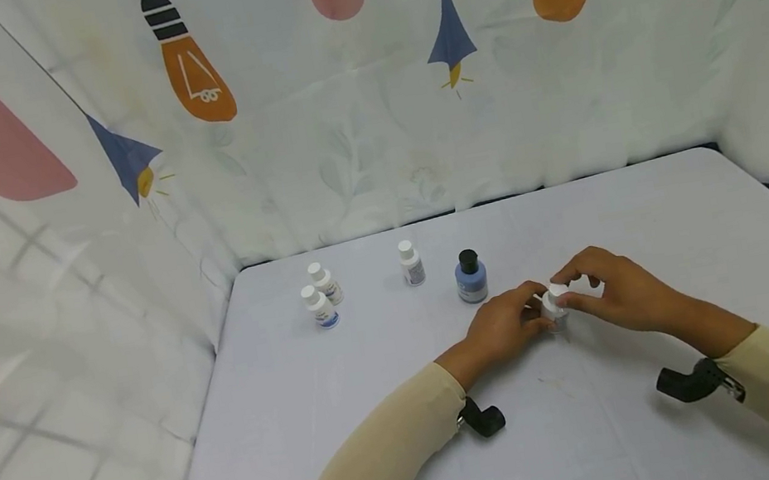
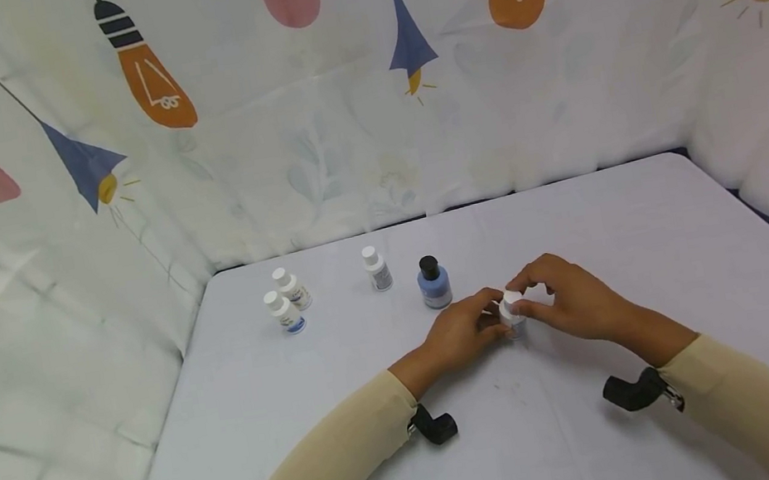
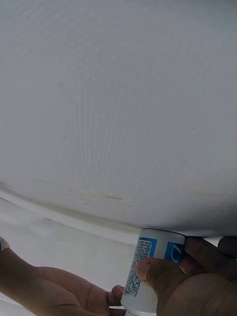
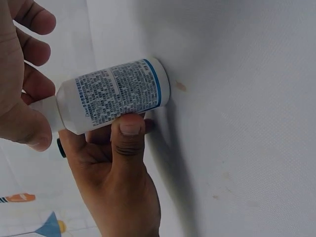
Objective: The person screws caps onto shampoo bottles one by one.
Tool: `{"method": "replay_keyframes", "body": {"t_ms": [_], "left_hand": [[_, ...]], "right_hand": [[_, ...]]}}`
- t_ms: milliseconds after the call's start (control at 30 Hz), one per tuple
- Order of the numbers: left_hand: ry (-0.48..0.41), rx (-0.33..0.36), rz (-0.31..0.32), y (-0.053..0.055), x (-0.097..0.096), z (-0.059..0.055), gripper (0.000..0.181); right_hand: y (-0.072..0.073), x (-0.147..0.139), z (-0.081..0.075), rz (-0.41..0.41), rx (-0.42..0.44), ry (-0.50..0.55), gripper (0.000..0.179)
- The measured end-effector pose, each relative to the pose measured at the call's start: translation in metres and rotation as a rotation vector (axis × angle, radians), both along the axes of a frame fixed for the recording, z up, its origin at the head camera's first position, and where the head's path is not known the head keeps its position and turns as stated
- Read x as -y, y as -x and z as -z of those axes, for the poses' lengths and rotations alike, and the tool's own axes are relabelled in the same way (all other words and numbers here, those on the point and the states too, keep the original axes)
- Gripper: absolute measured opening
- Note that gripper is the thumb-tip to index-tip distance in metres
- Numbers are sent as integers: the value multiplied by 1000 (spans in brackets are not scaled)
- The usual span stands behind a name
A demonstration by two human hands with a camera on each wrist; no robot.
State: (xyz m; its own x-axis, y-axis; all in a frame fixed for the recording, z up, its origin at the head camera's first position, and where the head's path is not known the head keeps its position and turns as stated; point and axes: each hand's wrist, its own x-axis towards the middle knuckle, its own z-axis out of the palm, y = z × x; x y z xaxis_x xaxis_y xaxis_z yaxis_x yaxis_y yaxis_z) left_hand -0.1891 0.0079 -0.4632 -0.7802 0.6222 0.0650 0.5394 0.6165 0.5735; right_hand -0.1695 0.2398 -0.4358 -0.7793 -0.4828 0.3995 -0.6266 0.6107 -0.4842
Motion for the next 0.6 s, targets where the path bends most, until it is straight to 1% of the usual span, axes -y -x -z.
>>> {"method": "replay_keyframes", "body": {"t_ms": [100, 200, 267, 333, 400, 500, 600], "left_hand": [[1, -1, -4, -1, 0, -1, 45], [3, -2, -6, -1, 0, -1, 45], [4, -2, -6, -1, 0, -1, 45], [5, -1, -5, -1, 0, -1, 45], [6, -3, 0, -1, 1, -1, 45], [7, -9, 7, 0, 1, -1, 45], [9, -16, 10, 0, 2, 0, 46]], "right_hand": [[-1, 3, -1, 41, 32, -1, 29], [-3, 7, -4, 79, 91, 5, 27], [-4, 8, -5, 97, 127, 7, 26], [-5, 7, -6, 96, 142, 5, 29], [-5, 5, -6, 70, 122, 6, 34], [-4, 2, -5, -6, 45, 9, 43], [-1, -1, -5, -78, -19, 15, 43]]}}
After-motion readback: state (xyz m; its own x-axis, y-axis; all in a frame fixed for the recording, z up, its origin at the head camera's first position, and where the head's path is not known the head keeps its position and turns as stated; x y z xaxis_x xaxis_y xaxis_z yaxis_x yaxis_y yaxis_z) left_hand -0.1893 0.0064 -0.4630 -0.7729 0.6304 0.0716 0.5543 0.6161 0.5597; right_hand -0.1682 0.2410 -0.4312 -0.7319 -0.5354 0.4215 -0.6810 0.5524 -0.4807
